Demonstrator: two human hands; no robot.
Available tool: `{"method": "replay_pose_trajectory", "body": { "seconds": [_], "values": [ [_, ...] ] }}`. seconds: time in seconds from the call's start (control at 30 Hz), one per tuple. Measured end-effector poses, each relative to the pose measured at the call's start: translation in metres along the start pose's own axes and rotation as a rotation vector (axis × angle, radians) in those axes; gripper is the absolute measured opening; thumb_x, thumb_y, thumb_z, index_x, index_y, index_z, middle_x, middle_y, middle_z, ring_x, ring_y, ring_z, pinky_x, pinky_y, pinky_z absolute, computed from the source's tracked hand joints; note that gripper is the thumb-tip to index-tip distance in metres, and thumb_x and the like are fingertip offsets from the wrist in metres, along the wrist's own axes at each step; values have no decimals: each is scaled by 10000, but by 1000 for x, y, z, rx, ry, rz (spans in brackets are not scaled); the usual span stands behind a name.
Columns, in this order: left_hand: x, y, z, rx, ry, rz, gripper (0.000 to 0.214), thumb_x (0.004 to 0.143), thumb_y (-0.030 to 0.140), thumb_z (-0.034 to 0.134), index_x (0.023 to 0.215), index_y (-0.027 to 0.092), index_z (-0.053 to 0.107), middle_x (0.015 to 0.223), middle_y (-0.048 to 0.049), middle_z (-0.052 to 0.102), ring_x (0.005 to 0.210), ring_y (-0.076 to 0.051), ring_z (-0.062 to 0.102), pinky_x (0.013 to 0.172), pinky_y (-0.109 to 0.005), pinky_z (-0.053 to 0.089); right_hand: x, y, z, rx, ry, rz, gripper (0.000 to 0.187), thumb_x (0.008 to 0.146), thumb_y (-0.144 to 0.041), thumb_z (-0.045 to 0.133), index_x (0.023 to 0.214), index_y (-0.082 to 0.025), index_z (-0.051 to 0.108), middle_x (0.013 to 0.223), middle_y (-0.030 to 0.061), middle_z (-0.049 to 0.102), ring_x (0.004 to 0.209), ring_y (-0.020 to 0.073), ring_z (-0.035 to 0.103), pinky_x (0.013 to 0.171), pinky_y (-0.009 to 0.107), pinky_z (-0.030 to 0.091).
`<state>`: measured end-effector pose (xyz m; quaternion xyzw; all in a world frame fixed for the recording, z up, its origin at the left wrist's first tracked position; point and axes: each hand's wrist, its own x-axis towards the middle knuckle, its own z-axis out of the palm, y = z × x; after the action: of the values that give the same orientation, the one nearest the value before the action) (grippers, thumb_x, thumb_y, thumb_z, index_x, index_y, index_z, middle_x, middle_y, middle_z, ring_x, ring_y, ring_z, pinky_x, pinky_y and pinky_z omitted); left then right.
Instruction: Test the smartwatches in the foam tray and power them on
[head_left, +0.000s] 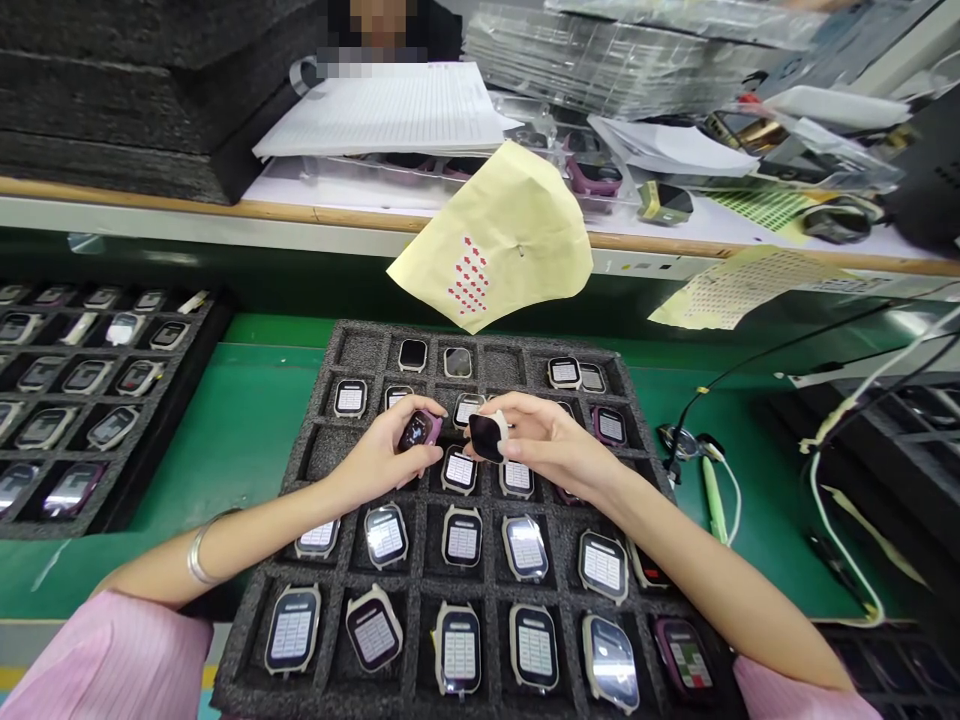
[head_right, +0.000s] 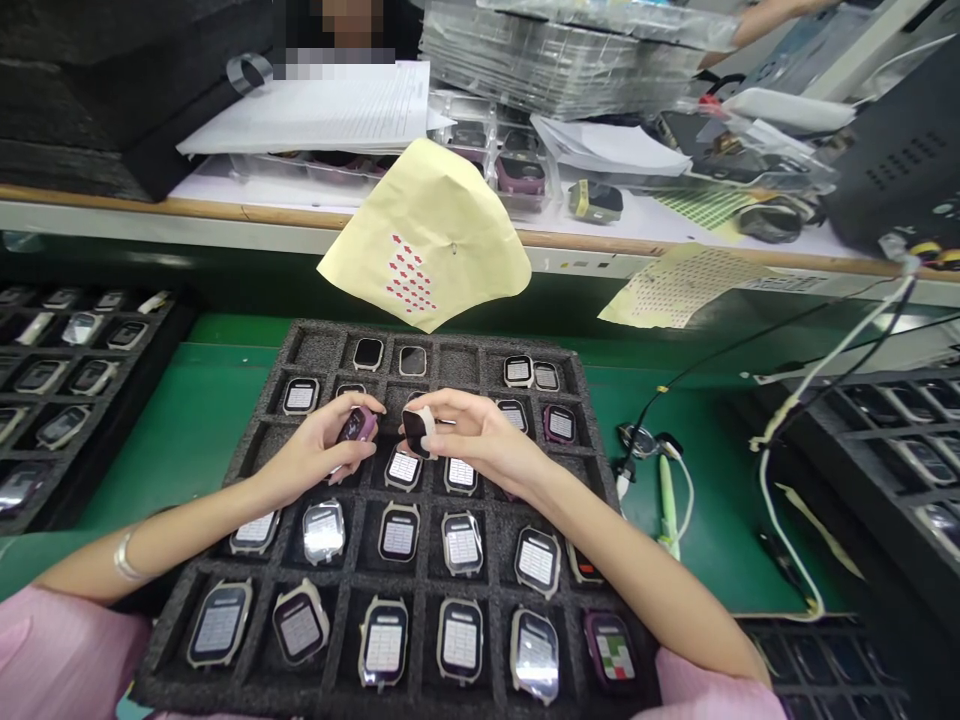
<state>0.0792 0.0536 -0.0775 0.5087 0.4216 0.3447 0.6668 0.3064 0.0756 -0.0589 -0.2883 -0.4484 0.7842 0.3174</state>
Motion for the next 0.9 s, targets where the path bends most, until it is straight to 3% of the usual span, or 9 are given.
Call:
{"method": "replay_pose_trajectory", "body": {
  "seconds": [0.3, 0.43, 0.57, 0.9],
  "values": [
    [-1, 0, 0, 50, 11, 4, 328, 796, 165, 614, 1095, 203, 486, 810, 53, 468, 437, -17, 416, 382, -162, 334, -3, -3, 4, -13, -16, 20, 339, 754, -204, 790, 1075, -206, 683, 1046, 75, 740, 958, 205, 715, 923, 367, 509],
    [0, -2, -1, 80, -3, 18, 314, 807, 189, 603, 1099, 204, 490, 825, 44, 467, 454, -32, 423, 398, -184, 343, -2, -1, 3, -38, 26, 3, 327, 732, -176, 801, 1041, -211, 698, 1001, 61, 752, 912, 172, 717, 851, 301, 528],
    [1, -4, -3, 183, -5, 111, 277, 787, 150, 586, 1054, 189, 526, 887, 15, 500, 538, -56, 442, 486, -213, 388, -2, -1, 5, -84, 82, 9, 337, 699, -147, 817, 1013, -210, 710, 957, 46, 755, 885, 153, 711, 795, 264, 538],
    [0, -3, -7, 307, -19, 238, 268, 772, 127, 582, 1029, 190, 541, 927, -15, 563, 823, -158, 521, 750, -288, 402, -6, -4, 10, -145, 107, -13, 343, 688, -153, 820, 1013, -213, 725, 985, 51, 749, 908, 165, 706, 877, 320, 540]
  ]
}}
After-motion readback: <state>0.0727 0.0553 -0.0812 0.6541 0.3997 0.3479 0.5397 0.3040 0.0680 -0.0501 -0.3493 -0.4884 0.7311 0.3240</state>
